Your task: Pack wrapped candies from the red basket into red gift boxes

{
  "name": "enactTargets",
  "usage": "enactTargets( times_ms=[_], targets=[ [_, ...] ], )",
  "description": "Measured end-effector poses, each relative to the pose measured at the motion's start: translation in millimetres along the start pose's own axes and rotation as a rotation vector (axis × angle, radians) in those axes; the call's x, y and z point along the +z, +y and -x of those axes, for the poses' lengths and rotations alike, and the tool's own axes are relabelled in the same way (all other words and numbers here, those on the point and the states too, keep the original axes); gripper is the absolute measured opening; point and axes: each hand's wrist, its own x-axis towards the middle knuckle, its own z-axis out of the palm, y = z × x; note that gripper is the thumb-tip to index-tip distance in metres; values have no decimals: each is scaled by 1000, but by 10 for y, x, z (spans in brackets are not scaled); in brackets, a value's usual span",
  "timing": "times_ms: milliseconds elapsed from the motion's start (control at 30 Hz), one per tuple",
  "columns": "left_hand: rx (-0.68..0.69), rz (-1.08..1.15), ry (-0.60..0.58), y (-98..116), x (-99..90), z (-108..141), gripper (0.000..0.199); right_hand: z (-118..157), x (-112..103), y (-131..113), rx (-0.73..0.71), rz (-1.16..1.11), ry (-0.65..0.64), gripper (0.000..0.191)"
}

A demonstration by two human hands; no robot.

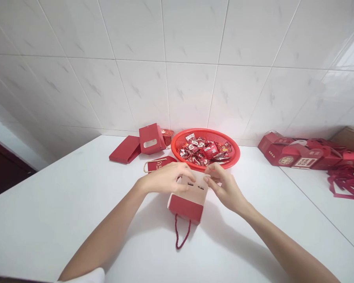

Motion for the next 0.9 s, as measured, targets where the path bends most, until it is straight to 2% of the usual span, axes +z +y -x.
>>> enactTargets(
  times_ms=[67, 167, 300, 367, 467, 567, 633, 733, 800, 900],
  targets=[
    [-48, -16, -86, -25, -27, 40, 37, 11, -19, 2, -19, 0, -71, 12],
    [-69, 16, -121, 5, -33, 102, 52, 22, -92, -76, -63, 11, -200, 21],
    [-78, -33, -179, 158, 27, 161, 71, 25, -318, -195, -114, 140, -472, 28],
    [-108, -105, -223, 256, 86, 179, 75, 21, -480, -216, -116, 163, -607, 31],
    [-125, -170, -253, 399, 193, 218, 75, -19, -726, -203, -107, 96, -731, 43],
    [-113, -189, -268, 509, 293, 282, 70, -110, -855, -132, -43, -23, -805, 30],
    [-116, -199, -271, 554, 343, 328, 69, -181, -806, -28, 28, -110, -788, 29],
    [-105, -192, -268, 588, 384, 378, 68, -264, -507, 196, 68, -193, -698, 23],
    [-95, -179, -276, 600, 389, 395, 64, -301, -218, 333, -8, -87, -624, 20],
    [-102, -177, -275, 608, 373, 402, 61, -345, 200, 430, -155, 276, -577, 31]
  ],
)
